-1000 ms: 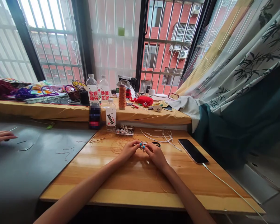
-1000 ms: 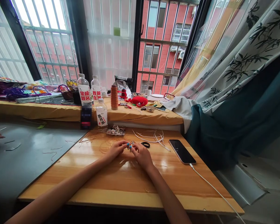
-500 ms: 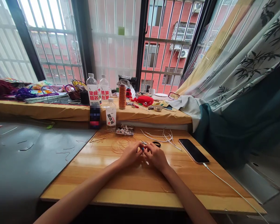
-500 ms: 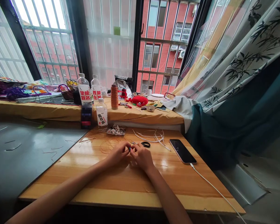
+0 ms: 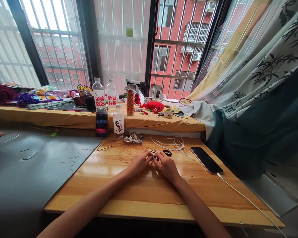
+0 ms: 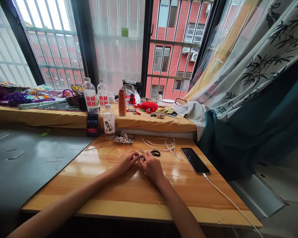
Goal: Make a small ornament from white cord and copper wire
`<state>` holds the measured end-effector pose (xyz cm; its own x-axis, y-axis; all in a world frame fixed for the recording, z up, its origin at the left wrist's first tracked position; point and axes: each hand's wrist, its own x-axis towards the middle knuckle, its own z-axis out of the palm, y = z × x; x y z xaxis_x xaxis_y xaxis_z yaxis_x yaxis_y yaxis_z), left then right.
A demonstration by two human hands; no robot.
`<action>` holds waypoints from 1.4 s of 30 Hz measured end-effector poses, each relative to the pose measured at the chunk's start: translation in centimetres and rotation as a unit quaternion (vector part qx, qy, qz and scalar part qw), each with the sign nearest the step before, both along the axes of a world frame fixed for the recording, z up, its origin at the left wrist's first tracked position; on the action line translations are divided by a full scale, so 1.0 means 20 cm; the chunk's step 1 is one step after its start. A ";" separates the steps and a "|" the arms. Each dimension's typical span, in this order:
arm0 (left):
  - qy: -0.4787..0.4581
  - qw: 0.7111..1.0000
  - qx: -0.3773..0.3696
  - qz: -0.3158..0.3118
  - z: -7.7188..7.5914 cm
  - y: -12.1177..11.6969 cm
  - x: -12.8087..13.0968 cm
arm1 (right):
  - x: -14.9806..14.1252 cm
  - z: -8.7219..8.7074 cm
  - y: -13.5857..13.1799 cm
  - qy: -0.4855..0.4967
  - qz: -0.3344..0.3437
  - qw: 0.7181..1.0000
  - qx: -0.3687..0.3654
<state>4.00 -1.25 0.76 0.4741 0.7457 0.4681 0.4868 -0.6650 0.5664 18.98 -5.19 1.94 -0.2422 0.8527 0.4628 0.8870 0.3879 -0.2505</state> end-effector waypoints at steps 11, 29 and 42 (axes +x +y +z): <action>0.025 0.998 0.033 0.040 0.02 -0.03 0.00 | 0.00 0.02 -0.01 0.015 -0.001 1.000 0.003; 0.013 0.999 0.038 0.029 0.01 -0.02 0.01 | 0.00 0.02 0.00 0.027 -0.004 1.000 -0.013; -0.054 0.996 -0.053 0.057 0.00 0.00 0.01 | 0.01 0.08 0.00 0.549 0.119 0.826 -0.049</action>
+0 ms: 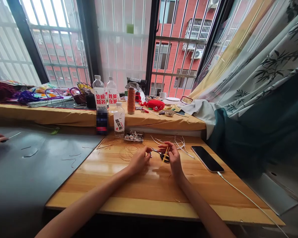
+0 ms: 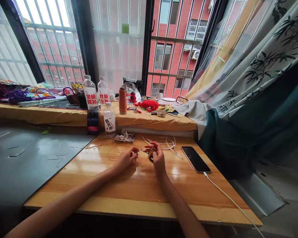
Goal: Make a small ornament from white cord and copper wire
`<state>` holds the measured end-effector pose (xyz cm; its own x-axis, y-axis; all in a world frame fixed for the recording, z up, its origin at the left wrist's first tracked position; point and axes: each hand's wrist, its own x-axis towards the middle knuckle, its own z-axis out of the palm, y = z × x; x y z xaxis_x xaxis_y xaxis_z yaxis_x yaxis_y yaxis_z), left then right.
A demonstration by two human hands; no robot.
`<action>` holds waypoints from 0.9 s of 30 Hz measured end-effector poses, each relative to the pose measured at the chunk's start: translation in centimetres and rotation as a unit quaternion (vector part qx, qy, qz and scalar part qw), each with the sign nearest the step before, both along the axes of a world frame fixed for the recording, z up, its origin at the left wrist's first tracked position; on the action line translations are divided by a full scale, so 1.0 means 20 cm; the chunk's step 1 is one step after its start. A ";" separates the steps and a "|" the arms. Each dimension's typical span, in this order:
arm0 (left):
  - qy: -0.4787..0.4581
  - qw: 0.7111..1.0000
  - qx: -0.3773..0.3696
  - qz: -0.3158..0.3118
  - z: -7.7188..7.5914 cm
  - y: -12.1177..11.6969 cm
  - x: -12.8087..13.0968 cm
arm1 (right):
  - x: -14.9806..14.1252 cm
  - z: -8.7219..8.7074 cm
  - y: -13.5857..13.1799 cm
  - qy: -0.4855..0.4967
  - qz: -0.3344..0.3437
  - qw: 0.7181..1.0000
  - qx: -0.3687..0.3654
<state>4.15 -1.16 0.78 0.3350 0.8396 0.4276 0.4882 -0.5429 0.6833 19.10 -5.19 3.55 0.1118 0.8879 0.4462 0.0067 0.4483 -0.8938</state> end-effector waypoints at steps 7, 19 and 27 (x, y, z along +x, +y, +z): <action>0.067 0.995 -0.006 -0.067 -0.01 0.02 -0.01 | -0.01 -0.01 0.04 0.060 0.027 0.995 -0.070; 0.100 0.988 0.032 -0.113 -0.02 0.01 -0.02 | -0.01 -0.05 0.05 0.045 0.015 0.990 -0.135; 0.092 0.988 0.076 -0.094 0.00 -0.02 -0.03 | 0.01 -0.07 0.07 0.062 -0.016 0.990 -0.125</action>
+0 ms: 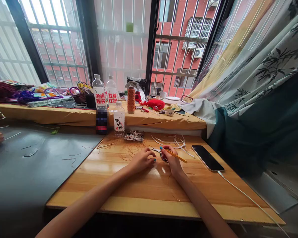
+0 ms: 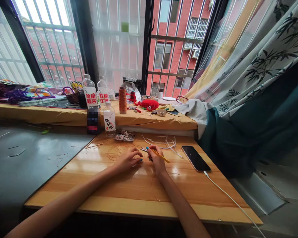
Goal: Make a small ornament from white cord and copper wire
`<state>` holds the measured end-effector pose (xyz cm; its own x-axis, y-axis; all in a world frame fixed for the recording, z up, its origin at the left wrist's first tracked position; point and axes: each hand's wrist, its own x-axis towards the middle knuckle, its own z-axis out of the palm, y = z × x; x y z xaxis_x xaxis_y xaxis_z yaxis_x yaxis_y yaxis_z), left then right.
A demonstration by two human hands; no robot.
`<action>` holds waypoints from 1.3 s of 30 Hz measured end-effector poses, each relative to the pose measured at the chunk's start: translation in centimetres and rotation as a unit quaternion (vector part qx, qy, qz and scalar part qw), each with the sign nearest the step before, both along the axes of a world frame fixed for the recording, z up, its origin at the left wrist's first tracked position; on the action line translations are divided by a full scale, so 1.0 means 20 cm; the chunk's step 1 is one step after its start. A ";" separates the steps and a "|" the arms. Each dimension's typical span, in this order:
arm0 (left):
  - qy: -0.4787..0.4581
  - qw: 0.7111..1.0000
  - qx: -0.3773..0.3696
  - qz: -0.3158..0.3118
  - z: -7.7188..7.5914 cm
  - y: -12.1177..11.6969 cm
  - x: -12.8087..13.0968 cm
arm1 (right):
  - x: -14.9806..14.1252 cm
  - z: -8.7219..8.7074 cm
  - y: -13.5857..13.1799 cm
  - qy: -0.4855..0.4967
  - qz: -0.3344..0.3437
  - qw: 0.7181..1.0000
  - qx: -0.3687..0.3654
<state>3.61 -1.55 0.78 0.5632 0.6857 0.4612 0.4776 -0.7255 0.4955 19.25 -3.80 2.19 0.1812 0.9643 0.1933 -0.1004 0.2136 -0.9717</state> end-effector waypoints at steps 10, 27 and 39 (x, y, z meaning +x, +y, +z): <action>0.048 0.993 0.104 -0.021 -0.01 0.02 0.00 | 0.00 0.00 0.00 -0.029 0.049 0.998 -0.018; 0.088 0.986 0.135 0.029 0.00 0.06 -0.03 | -0.01 0.02 -0.03 0.020 0.056 0.994 -0.094; 0.085 0.986 0.132 -0.051 0.03 0.04 -0.03 | -0.01 -0.01 0.01 -0.065 0.059 0.993 -0.079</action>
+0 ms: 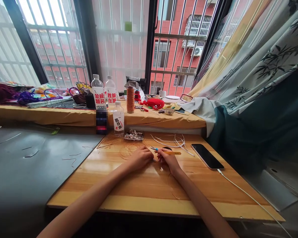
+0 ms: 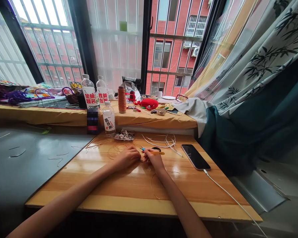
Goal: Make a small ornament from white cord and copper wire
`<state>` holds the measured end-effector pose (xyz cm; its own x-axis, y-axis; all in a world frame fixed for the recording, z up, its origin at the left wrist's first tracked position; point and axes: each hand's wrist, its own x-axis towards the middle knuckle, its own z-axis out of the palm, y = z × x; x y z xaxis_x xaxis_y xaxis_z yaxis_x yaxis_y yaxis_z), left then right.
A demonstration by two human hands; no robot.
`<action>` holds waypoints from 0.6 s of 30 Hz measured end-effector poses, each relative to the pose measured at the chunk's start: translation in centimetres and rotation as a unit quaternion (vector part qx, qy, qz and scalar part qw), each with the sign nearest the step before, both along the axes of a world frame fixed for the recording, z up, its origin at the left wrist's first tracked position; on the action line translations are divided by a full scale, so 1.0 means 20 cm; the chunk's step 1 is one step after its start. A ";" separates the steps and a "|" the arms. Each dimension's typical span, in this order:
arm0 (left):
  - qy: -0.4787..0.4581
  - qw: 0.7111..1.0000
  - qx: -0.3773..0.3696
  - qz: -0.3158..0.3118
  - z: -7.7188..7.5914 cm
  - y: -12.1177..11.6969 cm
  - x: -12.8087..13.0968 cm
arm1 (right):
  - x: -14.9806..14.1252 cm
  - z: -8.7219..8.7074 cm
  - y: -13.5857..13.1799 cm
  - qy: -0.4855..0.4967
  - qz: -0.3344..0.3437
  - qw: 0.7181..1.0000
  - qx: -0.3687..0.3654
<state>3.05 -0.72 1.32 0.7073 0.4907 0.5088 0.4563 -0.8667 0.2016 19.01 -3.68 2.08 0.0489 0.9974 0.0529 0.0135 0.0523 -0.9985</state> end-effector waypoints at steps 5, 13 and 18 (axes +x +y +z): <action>0.003 1.000 0.003 -0.001 0.00 0.00 0.00 | -0.01 -0.04 0.02 -0.057 0.006 0.998 -0.012; 0.004 1.000 0.004 -0.008 -0.02 0.01 0.00 | -0.02 -0.03 0.01 -0.082 -0.013 0.997 -0.011; 0.009 1.000 0.002 -0.013 -0.02 0.01 0.00 | -0.02 -0.03 0.01 -0.104 -0.013 0.994 0.001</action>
<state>3.00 -0.45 0.94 0.7288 0.4711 0.4969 0.4380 -0.8785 0.1905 18.58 -3.55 1.56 0.0614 0.9958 0.0672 0.2215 0.0521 -0.9738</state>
